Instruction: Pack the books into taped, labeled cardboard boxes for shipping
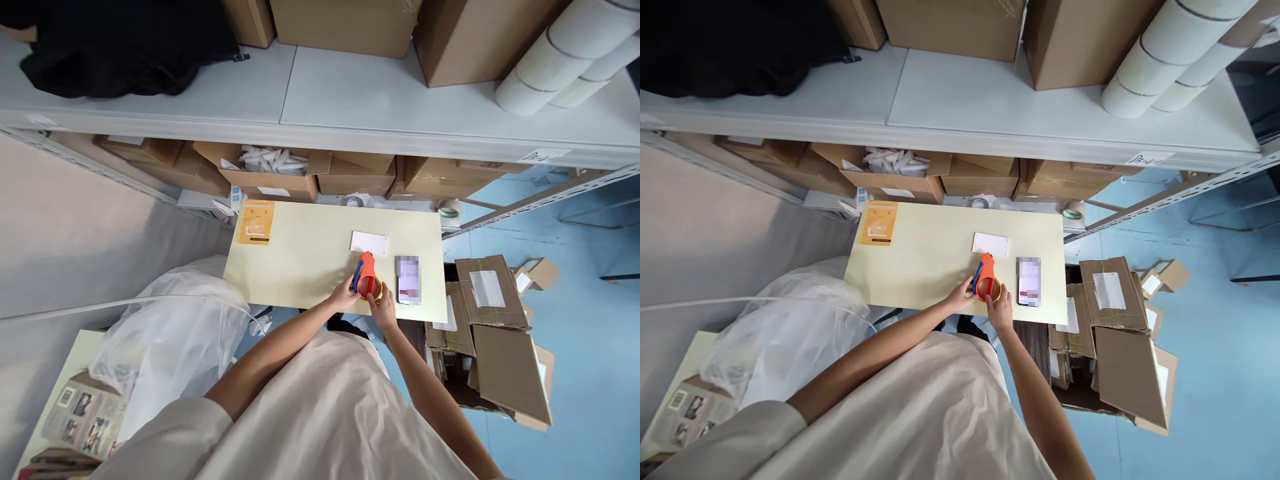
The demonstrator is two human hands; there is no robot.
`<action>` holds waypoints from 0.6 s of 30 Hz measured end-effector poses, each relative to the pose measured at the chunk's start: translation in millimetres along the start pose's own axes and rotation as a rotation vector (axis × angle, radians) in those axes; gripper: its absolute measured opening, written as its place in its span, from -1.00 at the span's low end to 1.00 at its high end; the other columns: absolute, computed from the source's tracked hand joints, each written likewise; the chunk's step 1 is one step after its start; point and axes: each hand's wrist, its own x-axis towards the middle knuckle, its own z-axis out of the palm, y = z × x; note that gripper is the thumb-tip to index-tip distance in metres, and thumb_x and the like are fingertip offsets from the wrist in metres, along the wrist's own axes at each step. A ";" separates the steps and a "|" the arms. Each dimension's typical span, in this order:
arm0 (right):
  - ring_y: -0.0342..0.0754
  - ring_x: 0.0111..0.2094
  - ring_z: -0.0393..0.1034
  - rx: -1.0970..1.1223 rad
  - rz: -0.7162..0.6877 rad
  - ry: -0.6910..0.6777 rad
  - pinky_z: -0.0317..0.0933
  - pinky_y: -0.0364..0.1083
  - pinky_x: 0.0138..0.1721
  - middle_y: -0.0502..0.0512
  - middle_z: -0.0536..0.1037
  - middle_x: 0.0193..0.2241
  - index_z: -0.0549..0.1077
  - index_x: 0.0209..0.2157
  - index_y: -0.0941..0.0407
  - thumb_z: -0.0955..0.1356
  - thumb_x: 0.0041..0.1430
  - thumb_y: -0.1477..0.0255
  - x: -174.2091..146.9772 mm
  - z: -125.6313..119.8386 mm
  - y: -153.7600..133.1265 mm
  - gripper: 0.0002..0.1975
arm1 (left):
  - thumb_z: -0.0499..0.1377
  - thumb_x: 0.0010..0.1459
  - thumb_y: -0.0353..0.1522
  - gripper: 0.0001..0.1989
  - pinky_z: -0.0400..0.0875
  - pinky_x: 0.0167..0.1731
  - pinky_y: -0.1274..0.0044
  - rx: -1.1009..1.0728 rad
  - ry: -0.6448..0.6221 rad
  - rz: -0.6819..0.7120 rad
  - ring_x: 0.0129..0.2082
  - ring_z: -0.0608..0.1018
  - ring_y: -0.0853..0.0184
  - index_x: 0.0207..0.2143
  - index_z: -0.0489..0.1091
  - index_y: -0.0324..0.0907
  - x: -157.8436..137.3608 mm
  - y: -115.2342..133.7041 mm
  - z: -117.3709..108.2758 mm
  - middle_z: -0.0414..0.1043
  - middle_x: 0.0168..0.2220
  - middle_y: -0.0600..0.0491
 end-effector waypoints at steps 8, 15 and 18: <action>0.15 -0.17 0.43 -0.057 -0.112 0.045 0.31 0.23 -0.13 0.47 0.12 0.14 -0.01 0.24 0.16 0.22 0.16 0.18 -8.1 -6.2 1.8 -0.32 | 0.25 -0.04 -0.40 -0.44 0.31 0.05 0.30 0.148 0.077 -0.118 0.10 0.40 0.08 0.06 0.29 -0.26 -20.8 -8.7 -18.5 0.33 0.12 -0.21; 0.19 0.14 0.18 -0.172 -0.575 0.039 0.29 0.18 -0.02 0.36 0.11 0.18 0.19 0.14 0.11 0.18 0.20 0.40 -20.9 -28.0 -25.1 -0.55 | 0.14 0.07 -0.38 -0.66 0.38 -0.01 0.39 0.101 0.234 -0.212 -0.08 0.53 0.22 -0.06 0.36 -0.23 -65.4 -32.5 -64.7 0.45 -0.01 -0.14; 0.11 0.01 0.35 -0.194 -0.681 -0.243 0.34 0.08 -0.09 0.28 0.38 0.01 0.32 0.04 0.10 0.15 0.22 0.45 -17.3 -25.2 -50.0 -0.63 | 0.13 0.08 -0.35 -0.67 0.41 -0.07 0.41 0.045 0.303 -0.246 -0.16 0.56 0.25 -0.08 0.36 -0.23 -91.0 -45.7 -80.8 0.48 -0.08 -0.12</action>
